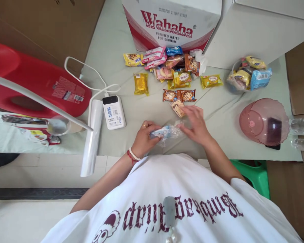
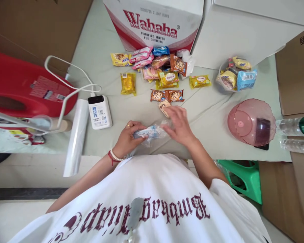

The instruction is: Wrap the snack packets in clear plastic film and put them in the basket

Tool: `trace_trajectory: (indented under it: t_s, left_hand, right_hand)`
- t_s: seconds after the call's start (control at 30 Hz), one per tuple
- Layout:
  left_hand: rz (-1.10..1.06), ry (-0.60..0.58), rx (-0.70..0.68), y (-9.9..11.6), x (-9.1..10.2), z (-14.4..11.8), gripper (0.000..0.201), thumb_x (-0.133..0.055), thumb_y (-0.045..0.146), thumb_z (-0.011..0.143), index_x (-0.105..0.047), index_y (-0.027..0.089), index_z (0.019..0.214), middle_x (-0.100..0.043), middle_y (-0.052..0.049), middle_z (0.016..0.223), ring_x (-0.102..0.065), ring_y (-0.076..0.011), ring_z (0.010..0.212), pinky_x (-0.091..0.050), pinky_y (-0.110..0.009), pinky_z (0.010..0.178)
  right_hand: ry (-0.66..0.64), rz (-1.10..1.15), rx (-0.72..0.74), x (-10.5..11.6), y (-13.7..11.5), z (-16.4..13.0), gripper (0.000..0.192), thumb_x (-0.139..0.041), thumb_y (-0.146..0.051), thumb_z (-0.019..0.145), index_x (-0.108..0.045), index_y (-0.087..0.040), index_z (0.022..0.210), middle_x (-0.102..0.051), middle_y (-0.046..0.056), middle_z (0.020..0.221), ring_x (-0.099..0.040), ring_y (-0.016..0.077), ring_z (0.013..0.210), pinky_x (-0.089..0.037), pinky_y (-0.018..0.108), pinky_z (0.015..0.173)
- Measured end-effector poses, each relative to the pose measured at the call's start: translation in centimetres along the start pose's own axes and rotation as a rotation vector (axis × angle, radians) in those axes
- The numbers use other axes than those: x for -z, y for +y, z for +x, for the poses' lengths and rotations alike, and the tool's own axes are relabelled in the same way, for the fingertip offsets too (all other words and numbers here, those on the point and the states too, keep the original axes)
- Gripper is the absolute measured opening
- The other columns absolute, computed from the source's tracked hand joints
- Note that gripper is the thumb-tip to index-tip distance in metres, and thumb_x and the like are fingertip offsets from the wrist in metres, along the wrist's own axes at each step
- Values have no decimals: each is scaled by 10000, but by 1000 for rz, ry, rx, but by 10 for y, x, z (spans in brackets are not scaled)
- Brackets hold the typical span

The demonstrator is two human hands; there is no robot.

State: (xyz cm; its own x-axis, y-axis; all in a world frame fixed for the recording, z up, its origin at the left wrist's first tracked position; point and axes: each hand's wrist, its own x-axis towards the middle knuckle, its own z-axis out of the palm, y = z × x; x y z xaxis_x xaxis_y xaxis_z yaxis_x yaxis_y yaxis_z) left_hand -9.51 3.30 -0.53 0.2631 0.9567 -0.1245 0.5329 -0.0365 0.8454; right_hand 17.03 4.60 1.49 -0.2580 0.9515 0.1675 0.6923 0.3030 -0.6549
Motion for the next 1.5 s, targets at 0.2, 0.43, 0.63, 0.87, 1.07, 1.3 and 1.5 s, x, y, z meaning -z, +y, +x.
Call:
trace_trajectory:
  t_s: [0.2,0.43,0.63,0.87,1.07,1.3,1.5]
  left_hand:
    - [76,87,57,7,9,1,219,-681,339,818,-622,210,985,-667,-18,929,-635,-204,883,-511,-343,859]
    - [363,217,117,23,-17,31,190,-609,290,855,-573,192,1013,-649,-120,1074,-634,-287,986,-511,-412,855]
    - [53,181,115,30,-30,34,344,-375,424,1035,-576,172,1154,-659,-166,1179,-615,-291,1176,-486,-498,1055]
    - [-288,-167,-55,50,-25,13,714,-443,615,1009,-379,193,1583,-451,-179,1611,-494,-307,1455,-466,-501,1174]
    - [-457,-325,-190,55,-34,18,840,-484,645,986,-174,273,1673,-261,-144,1724,-341,-325,1566,-373,-546,1252]
    - [-461,-422,-346,72,-36,30,749,-462,566,1023,-186,290,1661,-363,-173,1671,-503,-320,1461,-375,-561,1237]
    - [-508,-296,-62,35,-38,17,645,-519,543,1005,-362,262,1564,-580,-182,1423,-688,-264,1188,-520,-510,1088]
  right_hand:
    - [-325,-40,87,-15,1,20,223,-563,-327,979,-751,-213,1019,-698,90,976,-653,254,984,-491,450,1024]
    - [-98,-17,17,-52,-44,-11,363,-397,-235,1008,-678,-241,1237,-671,99,1301,-658,233,1136,-564,376,972]
    - [37,44,71,-71,-45,-21,597,-462,-354,1025,-326,-192,1583,-536,206,1499,-529,298,1394,-506,521,1118]
    - [175,-10,-63,-47,-15,-25,377,-435,-292,1041,-561,-234,1391,-640,171,1345,-604,274,1278,-528,515,1078]
    - [131,98,-88,-7,-4,-20,400,-512,-393,1035,-576,-261,1407,-675,122,1364,-655,252,1233,-572,457,1030]
    - [490,-230,-156,105,49,31,419,-414,-333,1051,-690,-183,1328,-724,125,1306,-692,255,1224,-547,462,1030]
    - [352,-572,-435,235,165,143,830,-57,-410,919,-729,67,818,-741,174,1114,-695,155,1118,-445,377,807]
